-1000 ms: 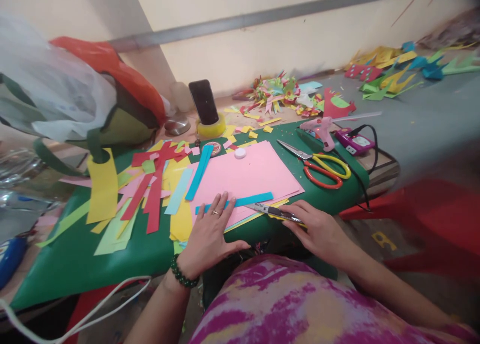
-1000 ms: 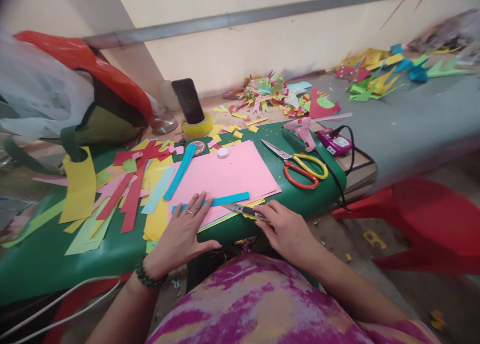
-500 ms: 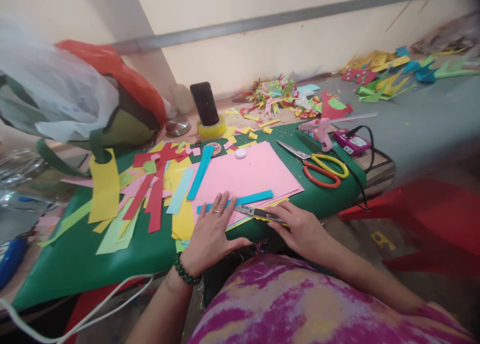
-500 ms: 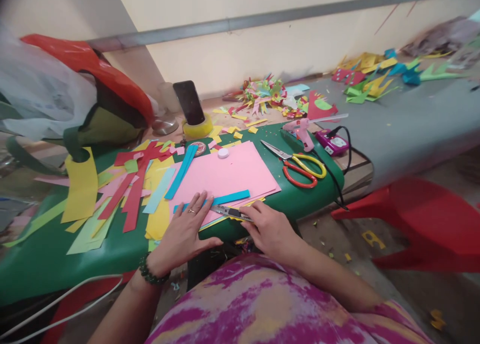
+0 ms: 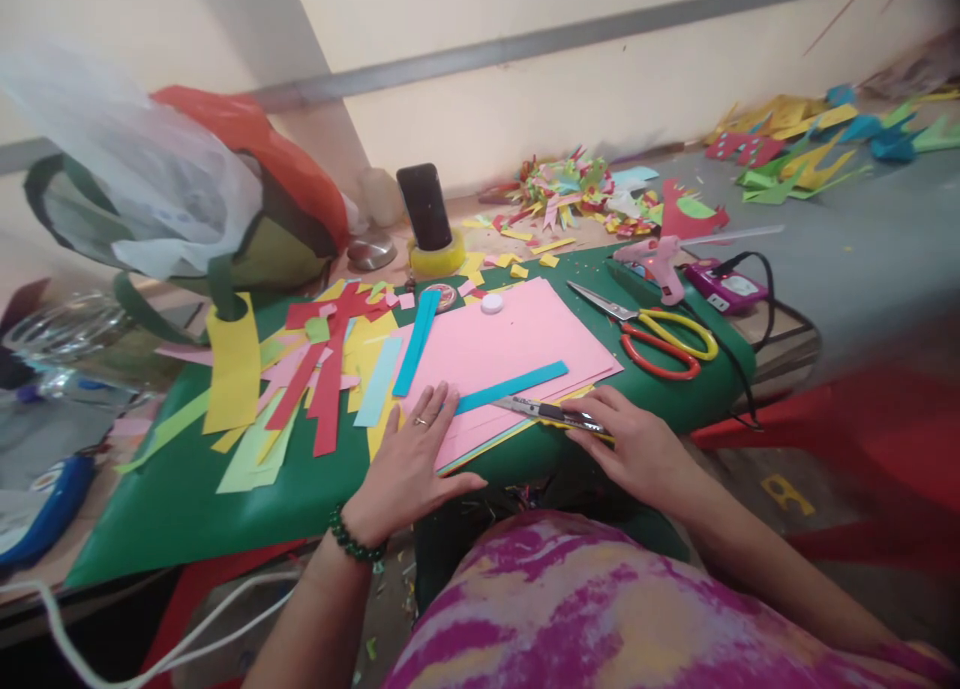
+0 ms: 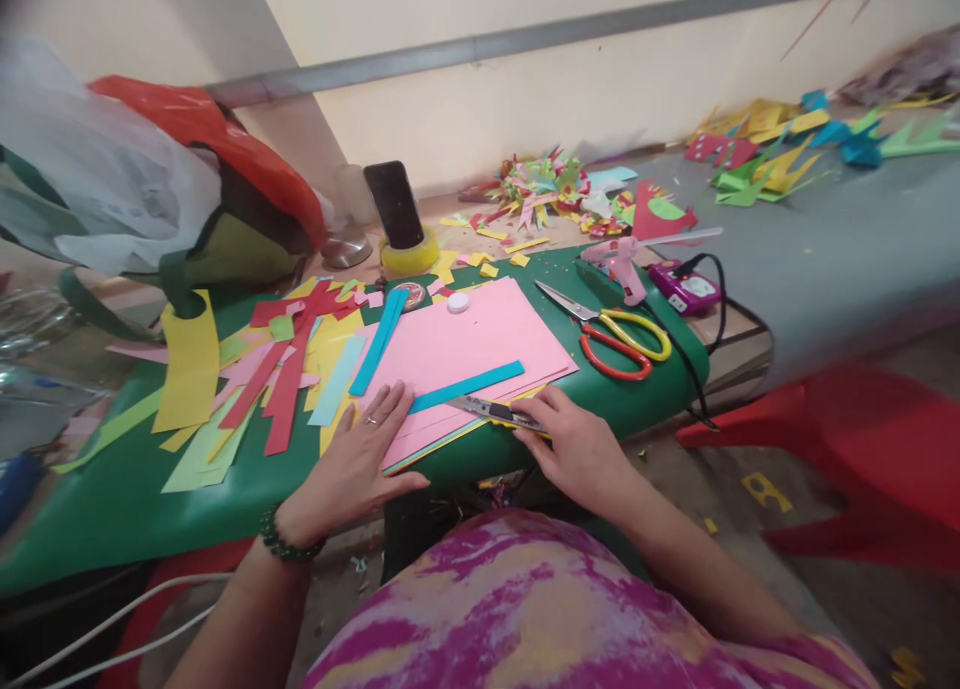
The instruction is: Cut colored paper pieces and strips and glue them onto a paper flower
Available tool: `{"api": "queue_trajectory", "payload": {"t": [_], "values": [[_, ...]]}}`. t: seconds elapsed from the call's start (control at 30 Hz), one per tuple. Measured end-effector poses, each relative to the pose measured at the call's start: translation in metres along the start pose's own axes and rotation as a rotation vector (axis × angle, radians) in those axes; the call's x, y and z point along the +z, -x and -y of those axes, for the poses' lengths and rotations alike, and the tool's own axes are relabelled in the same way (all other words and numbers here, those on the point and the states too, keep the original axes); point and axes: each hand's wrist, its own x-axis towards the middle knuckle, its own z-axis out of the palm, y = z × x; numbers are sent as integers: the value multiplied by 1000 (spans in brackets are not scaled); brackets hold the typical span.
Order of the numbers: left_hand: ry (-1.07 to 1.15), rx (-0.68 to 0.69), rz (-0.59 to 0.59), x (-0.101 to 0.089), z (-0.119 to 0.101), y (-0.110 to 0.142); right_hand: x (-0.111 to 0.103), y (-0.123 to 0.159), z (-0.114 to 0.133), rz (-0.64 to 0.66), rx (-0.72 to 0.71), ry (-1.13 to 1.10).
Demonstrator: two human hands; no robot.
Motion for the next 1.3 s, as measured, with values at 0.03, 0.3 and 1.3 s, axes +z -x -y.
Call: {"api": "queue_trajectory", "payload": {"t": [0.03, 0.3, 1.3], "values": [[-8, 3, 7, 1, 3, 2, 2, -1, 2, 0, -12, 2], [-31, -13, -30, 10, 0, 2, 11, -5, 13, 32, -81, 14], [-108, -37, 18, -1, 23, 20, 19, -15, 41, 129, -98, -2]]}}
